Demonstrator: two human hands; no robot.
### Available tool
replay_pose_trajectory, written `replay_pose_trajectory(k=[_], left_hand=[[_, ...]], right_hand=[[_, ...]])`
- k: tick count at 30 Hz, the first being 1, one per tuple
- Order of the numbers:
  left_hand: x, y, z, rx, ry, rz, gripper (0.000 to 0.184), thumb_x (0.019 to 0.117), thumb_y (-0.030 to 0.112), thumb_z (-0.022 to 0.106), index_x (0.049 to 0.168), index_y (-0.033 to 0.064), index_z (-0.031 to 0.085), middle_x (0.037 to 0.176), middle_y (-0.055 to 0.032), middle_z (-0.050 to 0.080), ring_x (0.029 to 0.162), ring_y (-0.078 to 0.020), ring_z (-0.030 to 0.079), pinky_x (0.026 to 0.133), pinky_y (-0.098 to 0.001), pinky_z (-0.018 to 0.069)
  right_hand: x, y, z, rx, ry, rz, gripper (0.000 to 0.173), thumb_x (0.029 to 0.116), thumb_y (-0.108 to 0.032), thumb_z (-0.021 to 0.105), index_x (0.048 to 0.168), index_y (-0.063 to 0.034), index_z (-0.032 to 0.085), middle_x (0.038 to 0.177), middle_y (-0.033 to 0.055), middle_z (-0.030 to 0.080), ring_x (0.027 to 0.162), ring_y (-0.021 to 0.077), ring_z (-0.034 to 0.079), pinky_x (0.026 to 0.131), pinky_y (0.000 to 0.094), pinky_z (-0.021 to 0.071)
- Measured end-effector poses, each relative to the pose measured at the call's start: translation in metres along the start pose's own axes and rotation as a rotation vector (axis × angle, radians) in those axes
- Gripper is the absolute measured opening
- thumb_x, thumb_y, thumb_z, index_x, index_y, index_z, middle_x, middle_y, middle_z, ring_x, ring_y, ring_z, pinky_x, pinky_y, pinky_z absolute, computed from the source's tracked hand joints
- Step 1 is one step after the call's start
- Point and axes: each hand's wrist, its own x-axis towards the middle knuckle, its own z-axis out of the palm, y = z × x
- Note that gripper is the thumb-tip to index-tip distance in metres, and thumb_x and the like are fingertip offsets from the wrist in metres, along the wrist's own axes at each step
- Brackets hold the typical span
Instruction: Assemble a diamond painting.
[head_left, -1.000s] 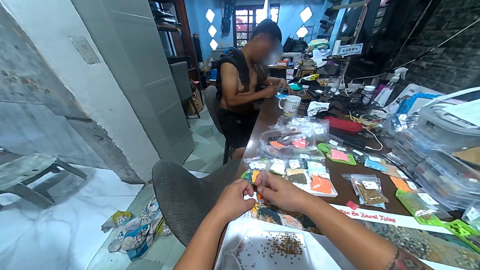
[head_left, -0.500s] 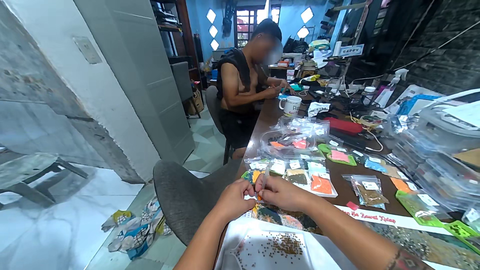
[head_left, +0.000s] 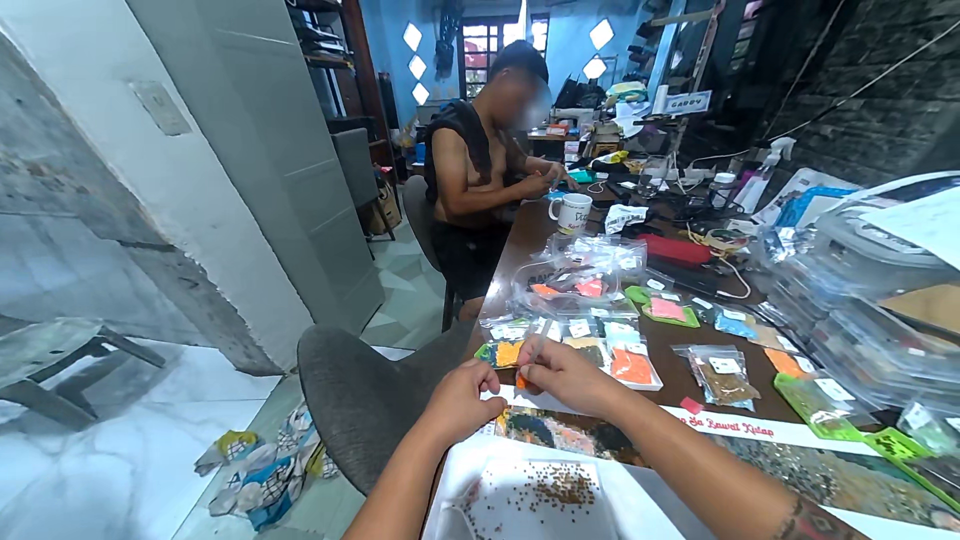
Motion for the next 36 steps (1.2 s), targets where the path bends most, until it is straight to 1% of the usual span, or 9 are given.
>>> replay_pose_trajectory(k=[3, 6, 13, 19, 22, 26, 29, 32, 36], left_hand=[[0.0, 0.0, 0.001, 0.001, 0.006, -0.004, 0.019, 0.0914, 0.019, 0.074, 0.1, 0.0044, 0.066, 0.1, -0.0064, 0.057, 0.084, -0.0165, 0.053, 0.077, -0.0349, 0.0461], [0.0, 0.0, 0.001, -0.01, 0.008, -0.011, 0.02, 0.0908, 0.019, 0.075, 0.1, 0.0042, 0.066, 0.1, -0.0061, 0.056, 0.083, -0.0156, 0.052, 0.076, -0.0342, 0.0458], [0.001, 0.002, 0.001, -0.018, 0.013, -0.026, 0.023, 0.0893, 0.019, 0.077, 0.102, 0.0032, 0.066, 0.101, -0.0075, 0.057, 0.084, -0.017, 0.053, 0.077, -0.0358, 0.0469], [0.002, 0.0, 0.002, -0.016, 0.02, -0.027, 0.021, 0.0893, 0.019, 0.077, 0.1, 0.0043, 0.066, 0.1, -0.0062, 0.056, 0.084, -0.0163, 0.053, 0.077, -0.035, 0.0464], [0.002, -0.002, 0.003, -0.012, 0.037, -0.014, 0.021, 0.0912, 0.023, 0.074, 0.098, 0.0055, 0.066, 0.099, -0.005, 0.057, 0.084, -0.0154, 0.053, 0.076, -0.0348, 0.0462], [0.002, -0.003, 0.005, -0.004, 0.054, -0.014, 0.025, 0.0914, 0.028, 0.076, 0.096, 0.0055, 0.066, 0.097, -0.0052, 0.057, 0.082, -0.0154, 0.054, 0.076, -0.0353, 0.047], [0.002, -0.002, 0.005, 0.007, 0.059, -0.024, 0.024, 0.0899, 0.026, 0.078, 0.095, 0.0063, 0.065, 0.097, -0.0049, 0.056, 0.081, -0.015, 0.053, 0.074, -0.0344, 0.0474], [0.002, 0.0, 0.005, 0.002, 0.066, -0.038, 0.025, 0.0887, 0.025, 0.079, 0.095, 0.0053, 0.065, 0.098, -0.0054, 0.056, 0.082, -0.0153, 0.054, 0.075, -0.0348, 0.0475], [0.001, 0.001, 0.005, 0.0, 0.071, -0.045, 0.025, 0.0879, 0.024, 0.08, 0.095, 0.0054, 0.065, 0.097, -0.0051, 0.056, 0.082, -0.0155, 0.053, 0.075, -0.0352, 0.0468]], right_hand=[[-0.004, 0.006, 0.005, 0.082, 0.089, 0.034, 0.015, 0.1065, -0.013, 0.053, 0.114, -0.0003, 0.056, 0.087, 0.0059, 0.063, 0.076, 0.0089, 0.065, 0.077, 0.0263, 0.0555], [-0.006, 0.012, 0.013, 0.118, 0.122, 0.065, 0.016, 0.106, -0.015, 0.055, 0.113, -0.0008, 0.056, 0.086, 0.0047, 0.064, 0.077, 0.0079, 0.066, 0.077, 0.0256, 0.0563], [-0.009, 0.018, 0.019, 0.119, 0.128, 0.046, 0.018, 0.1064, -0.015, 0.053, 0.115, 0.0003, 0.056, 0.087, 0.0047, 0.064, 0.077, 0.0076, 0.065, 0.077, 0.0256, 0.0556], [-0.008, 0.017, 0.019, 0.086, 0.108, 0.046, 0.019, 0.1067, -0.016, 0.054, 0.116, 0.0002, 0.057, 0.088, 0.005, 0.063, 0.078, 0.0078, 0.064, 0.078, 0.0259, 0.0548], [-0.01, 0.016, 0.017, 0.084, 0.11, 0.038, 0.02, 0.1069, -0.017, 0.053, 0.117, -0.0004, 0.057, 0.089, 0.005, 0.064, 0.078, 0.0077, 0.064, 0.078, 0.0258, 0.0544], [-0.016, 0.017, 0.011, 0.108, 0.151, 0.001, 0.018, 0.1062, -0.018, 0.055, 0.114, -0.0019, 0.058, 0.088, 0.0048, 0.064, 0.078, 0.008, 0.064, 0.077, 0.0255, 0.0541], [-0.022, 0.016, 0.01, 0.148, 0.172, -0.013, 0.016, 0.1062, -0.016, 0.055, 0.113, -0.0017, 0.058, 0.088, 0.0046, 0.063, 0.078, 0.0076, 0.064, 0.077, 0.0249, 0.0541], [-0.03, 0.011, 0.009, 0.216, 0.158, 0.016, 0.02, 0.1082, -0.017, 0.051, 0.118, -0.0015, 0.059, 0.094, 0.0044, 0.064, 0.082, 0.0057, 0.064, 0.08, 0.0234, 0.0537], [-0.04, 0.005, 0.013, 0.454, 0.181, 0.094, 0.026, 0.1097, -0.018, 0.048, 0.124, -0.0018, 0.061, 0.096, 0.004, 0.065, 0.083, 0.0068, 0.065, 0.079, 0.0226, 0.055]])
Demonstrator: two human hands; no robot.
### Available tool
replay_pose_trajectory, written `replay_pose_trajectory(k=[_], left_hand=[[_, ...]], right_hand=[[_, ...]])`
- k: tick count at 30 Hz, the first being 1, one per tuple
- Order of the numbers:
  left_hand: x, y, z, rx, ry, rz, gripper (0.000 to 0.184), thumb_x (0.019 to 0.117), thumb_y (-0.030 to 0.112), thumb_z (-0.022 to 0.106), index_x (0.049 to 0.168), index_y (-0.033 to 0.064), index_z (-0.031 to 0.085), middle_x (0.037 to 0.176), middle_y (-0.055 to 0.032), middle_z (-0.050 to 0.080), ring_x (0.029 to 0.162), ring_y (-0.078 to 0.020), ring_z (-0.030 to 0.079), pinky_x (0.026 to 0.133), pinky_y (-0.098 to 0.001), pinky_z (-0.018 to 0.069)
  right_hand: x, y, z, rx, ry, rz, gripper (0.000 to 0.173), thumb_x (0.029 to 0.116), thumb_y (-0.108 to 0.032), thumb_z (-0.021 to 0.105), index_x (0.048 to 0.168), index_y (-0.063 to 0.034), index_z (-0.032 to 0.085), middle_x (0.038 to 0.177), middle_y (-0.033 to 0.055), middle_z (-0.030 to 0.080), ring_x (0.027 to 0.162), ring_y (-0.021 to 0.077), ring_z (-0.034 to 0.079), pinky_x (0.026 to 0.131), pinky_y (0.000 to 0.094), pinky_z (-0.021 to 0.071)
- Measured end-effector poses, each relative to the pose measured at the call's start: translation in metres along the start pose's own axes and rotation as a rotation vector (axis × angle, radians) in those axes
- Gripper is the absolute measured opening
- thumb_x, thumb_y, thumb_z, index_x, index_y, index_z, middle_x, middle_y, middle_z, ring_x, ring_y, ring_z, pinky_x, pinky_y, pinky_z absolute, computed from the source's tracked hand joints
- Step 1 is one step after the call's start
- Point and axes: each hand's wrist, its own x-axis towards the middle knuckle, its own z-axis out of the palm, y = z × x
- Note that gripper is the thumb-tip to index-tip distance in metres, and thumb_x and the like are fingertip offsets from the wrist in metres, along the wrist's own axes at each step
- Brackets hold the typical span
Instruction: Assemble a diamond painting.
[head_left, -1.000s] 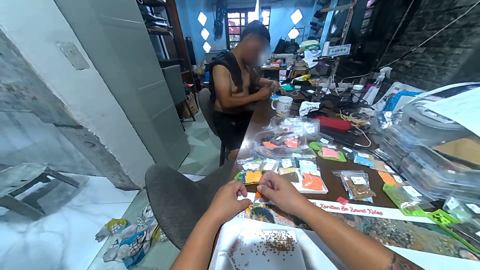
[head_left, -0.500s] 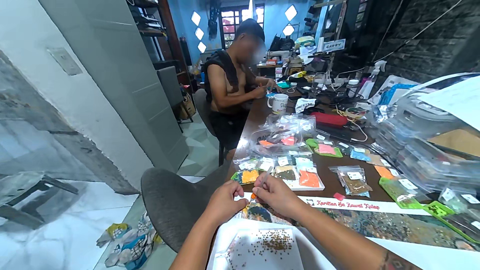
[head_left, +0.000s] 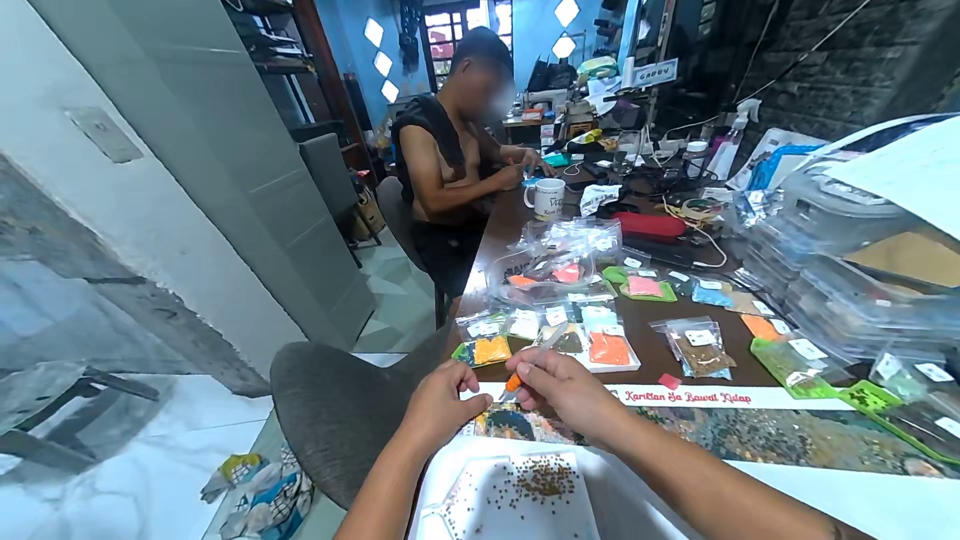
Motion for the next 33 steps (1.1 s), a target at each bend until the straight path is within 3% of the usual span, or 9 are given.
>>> replay_pose_trajectory(k=[3, 6, 12, 18, 23, 26, 33], left_hand=[[0.001, -0.004, 0.001, -0.015, 0.015, 0.021, 0.024, 0.0888, 0.026, 0.079, 0.093, 0.0062, 0.065, 0.096, -0.0044, 0.056, 0.081, -0.0145, 0.053, 0.074, -0.0343, 0.0462], [0.0, -0.011, 0.0, -0.122, 0.035, 0.07, 0.019, 0.0948, 0.025, 0.069, 0.089, 0.0077, 0.064, 0.092, -0.0022, 0.057, 0.079, -0.0101, 0.054, 0.073, -0.0293, 0.0463], [-0.002, -0.014, -0.002, -0.225, 0.009, 0.079, 0.009, 0.0937, 0.014, 0.067, 0.096, 0.0054, 0.065, 0.093, -0.0018, 0.057, 0.075, -0.0058, 0.054, 0.069, -0.022, 0.0466], [-0.002, -0.015, 0.0, -0.195, 0.004, 0.081, 0.009, 0.092, 0.011, 0.067, 0.099, 0.0054, 0.065, 0.093, -0.0014, 0.057, 0.075, -0.0056, 0.053, 0.068, -0.0215, 0.0457], [-0.003, -0.012, -0.003, -0.171, -0.022, 0.069, 0.018, 0.0875, 0.016, 0.075, 0.099, 0.0057, 0.065, 0.093, -0.0012, 0.057, 0.075, -0.0067, 0.052, 0.068, -0.0233, 0.0451], [-0.002, -0.013, -0.001, -0.175, -0.02, 0.067, 0.015, 0.0887, 0.016, 0.075, 0.097, 0.0071, 0.065, 0.092, -0.0011, 0.057, 0.076, -0.0081, 0.053, 0.069, -0.0254, 0.0465], [-0.001, -0.013, 0.0, -0.161, -0.011, 0.082, 0.012, 0.0907, 0.013, 0.075, 0.095, 0.0061, 0.066, 0.093, -0.0029, 0.058, 0.077, -0.0106, 0.053, 0.07, -0.0281, 0.0463]], right_hand=[[-0.006, 0.002, 0.003, 0.141, 0.077, 0.011, 0.025, 0.1102, -0.019, 0.046, 0.119, -0.0025, 0.063, 0.086, 0.0013, 0.059, 0.071, 0.0071, 0.06, 0.07, 0.0218, 0.0534], [-0.008, 0.003, 0.005, 0.206, 0.136, 0.02, 0.027, 0.1117, -0.021, 0.041, 0.115, -0.003, 0.061, 0.075, 0.0002, 0.056, 0.06, 0.0074, 0.056, 0.061, 0.0213, 0.0512], [-0.009, 0.004, 0.012, 0.281, 0.162, 0.035, 0.022, 0.1113, -0.021, 0.043, 0.11, -0.0041, 0.058, 0.077, 0.0006, 0.057, 0.061, 0.0069, 0.056, 0.06, 0.02, 0.0503], [-0.015, 0.019, 0.019, 0.118, 0.204, -0.077, 0.029, 0.1115, -0.022, 0.038, 0.105, -0.0035, 0.059, 0.074, -0.003, 0.056, 0.059, 0.0029, 0.053, 0.057, 0.0186, 0.046], [-0.014, 0.04, 0.019, -0.144, 0.098, -0.36, 0.029, 0.1039, -0.022, 0.041, 0.096, -0.0061, 0.063, 0.071, -0.0068, 0.053, 0.062, -0.0009, 0.05, 0.059, 0.0186, 0.043], [-0.014, 0.048, 0.019, -0.312, 0.07, -0.517, 0.029, 0.1028, -0.022, 0.042, 0.088, -0.0075, 0.063, 0.066, -0.0055, 0.05, 0.058, 0.001, 0.047, 0.055, 0.0211, 0.0402], [-0.016, 0.054, 0.019, -0.438, 0.066, -0.627, 0.03, 0.0992, -0.02, 0.045, 0.082, -0.0053, 0.064, 0.063, -0.0001, 0.053, 0.057, 0.0046, 0.049, 0.052, 0.0235, 0.0399]])
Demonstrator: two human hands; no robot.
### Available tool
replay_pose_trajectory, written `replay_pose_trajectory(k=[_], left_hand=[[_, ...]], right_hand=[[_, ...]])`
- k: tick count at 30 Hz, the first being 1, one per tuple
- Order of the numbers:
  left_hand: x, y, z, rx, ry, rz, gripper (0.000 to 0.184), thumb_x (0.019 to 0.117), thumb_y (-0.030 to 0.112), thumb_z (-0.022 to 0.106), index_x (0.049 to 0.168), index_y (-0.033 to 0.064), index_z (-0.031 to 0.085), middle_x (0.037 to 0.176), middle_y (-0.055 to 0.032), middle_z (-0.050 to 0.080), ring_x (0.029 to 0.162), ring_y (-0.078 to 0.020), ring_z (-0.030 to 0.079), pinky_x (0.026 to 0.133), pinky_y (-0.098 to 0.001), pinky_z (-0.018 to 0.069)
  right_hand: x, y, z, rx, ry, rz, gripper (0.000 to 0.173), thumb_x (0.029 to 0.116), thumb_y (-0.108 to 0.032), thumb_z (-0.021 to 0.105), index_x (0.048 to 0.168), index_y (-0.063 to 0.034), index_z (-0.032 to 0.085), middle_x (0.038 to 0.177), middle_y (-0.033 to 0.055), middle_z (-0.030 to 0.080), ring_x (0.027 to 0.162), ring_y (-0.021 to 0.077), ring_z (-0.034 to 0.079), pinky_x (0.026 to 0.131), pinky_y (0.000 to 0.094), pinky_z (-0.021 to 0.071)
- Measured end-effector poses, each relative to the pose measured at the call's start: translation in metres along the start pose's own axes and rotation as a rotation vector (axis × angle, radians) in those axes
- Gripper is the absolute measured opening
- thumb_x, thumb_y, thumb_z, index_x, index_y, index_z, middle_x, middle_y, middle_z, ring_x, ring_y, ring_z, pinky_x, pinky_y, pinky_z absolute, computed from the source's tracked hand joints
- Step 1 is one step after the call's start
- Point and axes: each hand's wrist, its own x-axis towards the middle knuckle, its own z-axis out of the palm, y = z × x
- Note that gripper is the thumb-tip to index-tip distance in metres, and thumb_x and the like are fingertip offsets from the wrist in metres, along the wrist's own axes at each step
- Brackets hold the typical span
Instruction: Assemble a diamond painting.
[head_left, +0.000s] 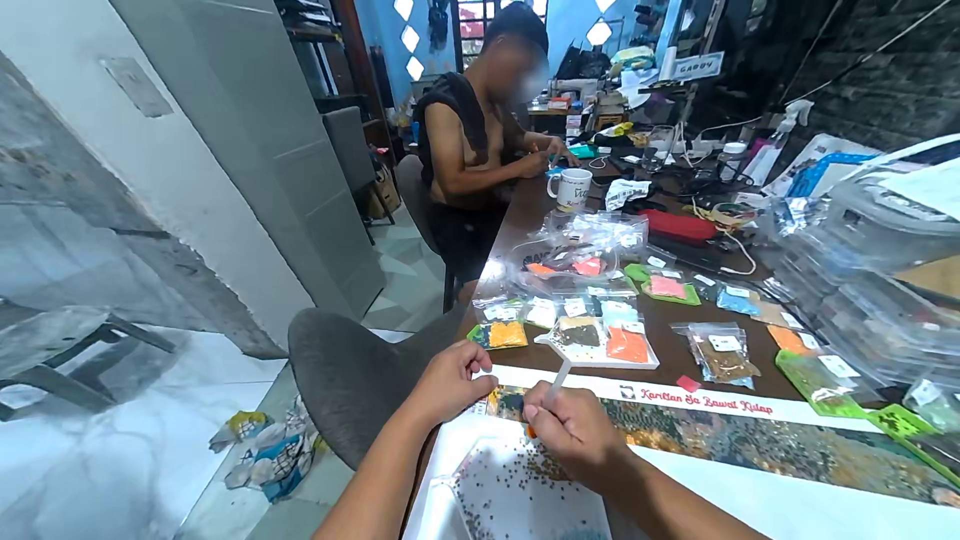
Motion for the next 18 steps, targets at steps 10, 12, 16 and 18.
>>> replay_pose_trajectory(k=[10, 12, 16, 18], left_hand=[[0.0001, -0.0001, -0.0005, 0.008, 0.005, 0.011, 0.007, 0.0944, 0.012, 0.07, 0.094, 0.0064, 0.065, 0.092, -0.003, 0.058, 0.076, -0.0116, 0.053, 0.069, -0.0291, 0.0463], [0.0, 0.0, -0.0007, 0.011, 0.005, 0.017, 0.007, 0.0947, 0.012, 0.07, 0.094, 0.0062, 0.066, 0.092, -0.0032, 0.058, 0.076, -0.0112, 0.053, 0.069, -0.0289, 0.046], [-0.0021, 0.0031, -0.0007, -0.011, 0.024, 0.008, 0.004, 0.0949, 0.007, 0.067, 0.092, 0.0065, 0.065, 0.092, -0.0036, 0.058, 0.075, -0.0111, 0.054, 0.068, -0.0284, 0.046], [-0.0039, 0.0051, -0.0003, -0.024, 0.09, 0.02, 0.006, 0.0945, 0.001, 0.062, 0.091, 0.0055, 0.065, 0.092, -0.0046, 0.059, 0.077, -0.0119, 0.056, 0.069, -0.029, 0.0476]], right_hand=[[-0.002, 0.0036, 0.0023, -0.031, -0.019, -0.084, 0.029, 0.0995, -0.018, 0.045, 0.081, -0.0047, 0.063, 0.061, 0.0012, 0.052, 0.055, 0.0048, 0.048, 0.051, 0.022, 0.0386], [-0.0019, 0.0034, 0.0023, -0.039, -0.02, -0.092, 0.029, 0.0994, -0.018, 0.046, 0.081, -0.0045, 0.064, 0.061, 0.0012, 0.052, 0.055, 0.0046, 0.048, 0.051, 0.0215, 0.0384], [-0.002, 0.003, 0.0018, -0.06, -0.031, -0.082, 0.029, 0.0991, -0.019, 0.045, 0.08, -0.0051, 0.063, 0.061, 0.0008, 0.051, 0.055, 0.0042, 0.047, 0.051, 0.0215, 0.0378], [-0.0019, 0.0023, 0.0017, -0.071, -0.037, -0.077, 0.03, 0.099, -0.019, 0.045, 0.08, -0.0051, 0.063, 0.061, 0.0008, 0.051, 0.055, 0.0047, 0.047, 0.051, 0.022, 0.0381]])
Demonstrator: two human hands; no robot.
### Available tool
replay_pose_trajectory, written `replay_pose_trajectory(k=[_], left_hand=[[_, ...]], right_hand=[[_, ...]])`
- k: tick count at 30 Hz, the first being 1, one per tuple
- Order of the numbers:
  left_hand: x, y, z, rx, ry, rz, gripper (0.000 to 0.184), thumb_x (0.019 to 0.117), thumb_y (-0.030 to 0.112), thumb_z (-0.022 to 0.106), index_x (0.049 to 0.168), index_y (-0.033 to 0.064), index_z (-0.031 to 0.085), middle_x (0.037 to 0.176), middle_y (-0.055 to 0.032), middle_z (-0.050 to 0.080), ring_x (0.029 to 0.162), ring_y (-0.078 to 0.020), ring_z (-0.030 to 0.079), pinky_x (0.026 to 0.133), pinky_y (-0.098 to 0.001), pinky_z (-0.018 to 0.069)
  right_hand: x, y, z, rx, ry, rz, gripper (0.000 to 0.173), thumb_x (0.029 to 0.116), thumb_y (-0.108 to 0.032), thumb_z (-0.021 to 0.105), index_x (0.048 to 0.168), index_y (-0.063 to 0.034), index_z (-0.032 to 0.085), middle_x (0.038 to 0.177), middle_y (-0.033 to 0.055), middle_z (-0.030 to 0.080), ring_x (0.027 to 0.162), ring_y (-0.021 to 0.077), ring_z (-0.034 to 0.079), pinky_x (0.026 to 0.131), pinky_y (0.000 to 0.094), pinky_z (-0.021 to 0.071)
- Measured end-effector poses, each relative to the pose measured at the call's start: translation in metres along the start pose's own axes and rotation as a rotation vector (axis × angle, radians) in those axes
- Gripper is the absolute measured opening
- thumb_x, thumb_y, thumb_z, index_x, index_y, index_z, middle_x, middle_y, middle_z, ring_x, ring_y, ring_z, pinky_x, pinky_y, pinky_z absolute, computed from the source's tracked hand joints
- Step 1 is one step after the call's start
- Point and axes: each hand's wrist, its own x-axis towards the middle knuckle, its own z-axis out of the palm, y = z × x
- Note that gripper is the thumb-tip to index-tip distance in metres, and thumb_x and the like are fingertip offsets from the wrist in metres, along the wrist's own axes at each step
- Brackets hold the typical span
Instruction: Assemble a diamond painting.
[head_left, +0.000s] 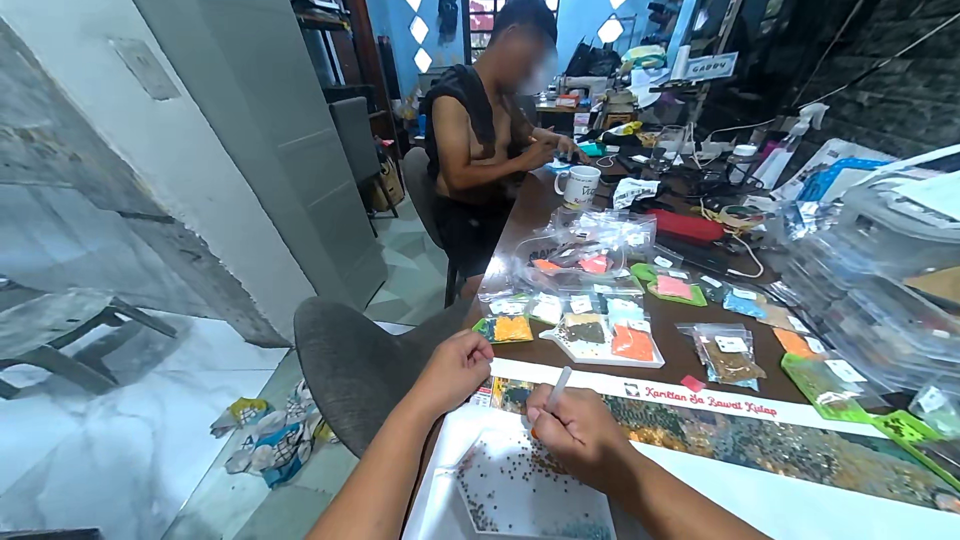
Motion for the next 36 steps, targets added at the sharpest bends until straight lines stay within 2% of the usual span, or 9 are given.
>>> replay_pose_trajectory(k=[6, 11, 16, 18, 20, 23, 26, 29, 36], left_hand=[[-0.001, -0.001, -0.002, 0.26, 0.257, 0.011, 0.011, 0.0949, 0.0, 0.06, 0.092, 0.0056, 0.069, 0.096, -0.0074, 0.062, 0.087, -0.022, 0.061, 0.075, -0.045, 0.0516], [-0.002, 0.01, -0.004, 0.351, 0.146, -0.177, 0.007, 0.0952, 0.012, 0.068, 0.1, 0.0073, 0.069, 0.103, -0.009, 0.063, 0.094, -0.0265, 0.062, 0.082, -0.0507, 0.0507], [-0.001, 0.004, -0.008, 0.291, 0.129, -0.166, 0.018, 0.0905, 0.024, 0.079, 0.097, 0.0094, 0.071, 0.097, -0.0065, 0.063, 0.091, -0.0244, 0.061, 0.081, -0.0506, 0.0496], [-0.001, 0.001, -0.006, 0.244, 0.108, -0.11, 0.018, 0.0989, 0.022, 0.068, 0.09, 0.0081, 0.073, 0.092, -0.0056, 0.064, 0.088, -0.0217, 0.062, 0.08, -0.0485, 0.0499], [0.0, -0.004, -0.004, 0.162, 0.085, -0.073, 0.04, 0.1078, 0.031, 0.049, 0.082, 0.007, 0.069, 0.087, -0.0053, 0.063, 0.084, -0.0203, 0.061, 0.079, -0.0477, 0.0483], [-0.002, -0.008, -0.004, 0.033, 0.053, -0.059, 0.049, 0.107, 0.036, 0.035, 0.091, 0.009, 0.074, 0.088, -0.0038, 0.069, 0.09, -0.0165, 0.066, 0.084, -0.0458, 0.0513], [-0.001, -0.01, -0.001, -0.117, -0.008, -0.007, 0.032, 0.0945, 0.022, 0.048, 0.115, 0.0088, 0.07, 0.092, -0.0008, 0.07, 0.085, -0.01, 0.066, 0.079, -0.0357, 0.0542], [-0.002, -0.006, 0.002, -0.322, -0.085, -0.011, 0.05, 0.0835, 0.004, 0.059, 0.133, 0.0052, 0.052, 0.098, -0.0025, 0.073, 0.084, -0.008, 0.07, 0.077, -0.0272, 0.0581], [-0.003, -0.007, 0.002, -0.354, -0.106, 0.01, 0.043, 0.0826, -0.001, 0.056, 0.125, 0.0032, 0.057, 0.1, -0.0036, 0.073, 0.085, -0.0079, 0.071, 0.078, -0.0262, 0.0584]], right_hand=[[0.0, 0.001, 0.0, -0.009, -0.013, -0.001, 0.03, 0.0993, -0.019, 0.045, 0.08, -0.0056, 0.063, 0.06, 0.0008, 0.05, 0.054, 0.0058, 0.047, 0.05, 0.0233, 0.0377], [-0.001, -0.001, 0.0, -0.03, -0.019, 0.006, 0.029, 0.0989, -0.019, 0.046, 0.08, -0.0058, 0.064, 0.061, 0.0014, 0.051, 0.055, 0.0073, 0.048, 0.051, 0.0249, 0.0389], [0.0, -0.003, 0.001, -0.049, -0.018, 0.012, 0.03, 0.0985, -0.019, 0.046, 0.079, -0.0044, 0.064, 0.062, 0.0045, 0.054, 0.057, 0.0117, 0.052, 0.052, 0.0293, 0.0418], [0.0, -0.003, 0.001, -0.051, -0.018, 0.021, 0.031, 0.0986, -0.02, 0.046, 0.079, -0.0045, 0.064, 0.063, 0.0047, 0.054, 0.057, 0.0123, 0.052, 0.052, 0.0297, 0.0417], [0.0, -0.002, 0.002, -0.055, -0.011, 0.013, 0.031, 0.0985, -0.02, 0.046, 0.078, -0.0045, 0.063, 0.062, 0.0052, 0.054, 0.057, 0.0133, 0.053, 0.052, 0.0309, 0.042], [0.0, -0.002, 0.005, -0.071, 0.02, -0.009, 0.03, 0.0976, -0.02, 0.047, 0.077, -0.0051, 0.063, 0.061, 0.0052, 0.054, 0.055, 0.0143, 0.053, 0.05, 0.0319, 0.0415], [-0.001, -0.002, 0.006, -0.08, 0.044, -0.015, 0.029, 0.0972, -0.019, 0.048, 0.076, -0.0054, 0.063, 0.06, 0.0055, 0.054, 0.054, 0.0147, 0.054, 0.049, 0.0324, 0.0416], [-0.001, 0.0, 0.005, -0.065, 0.043, -0.018, 0.029, 0.0974, -0.019, 0.047, 0.077, -0.0053, 0.063, 0.06, 0.0054, 0.054, 0.055, 0.0142, 0.054, 0.049, 0.0322, 0.0417], [-0.001, 0.0, 0.004, -0.046, 0.035, 0.009, 0.03, 0.0975, -0.019, 0.047, 0.077, -0.0059, 0.063, 0.06, 0.0042, 0.053, 0.054, 0.0127, 0.052, 0.049, 0.0308, 0.0401]])
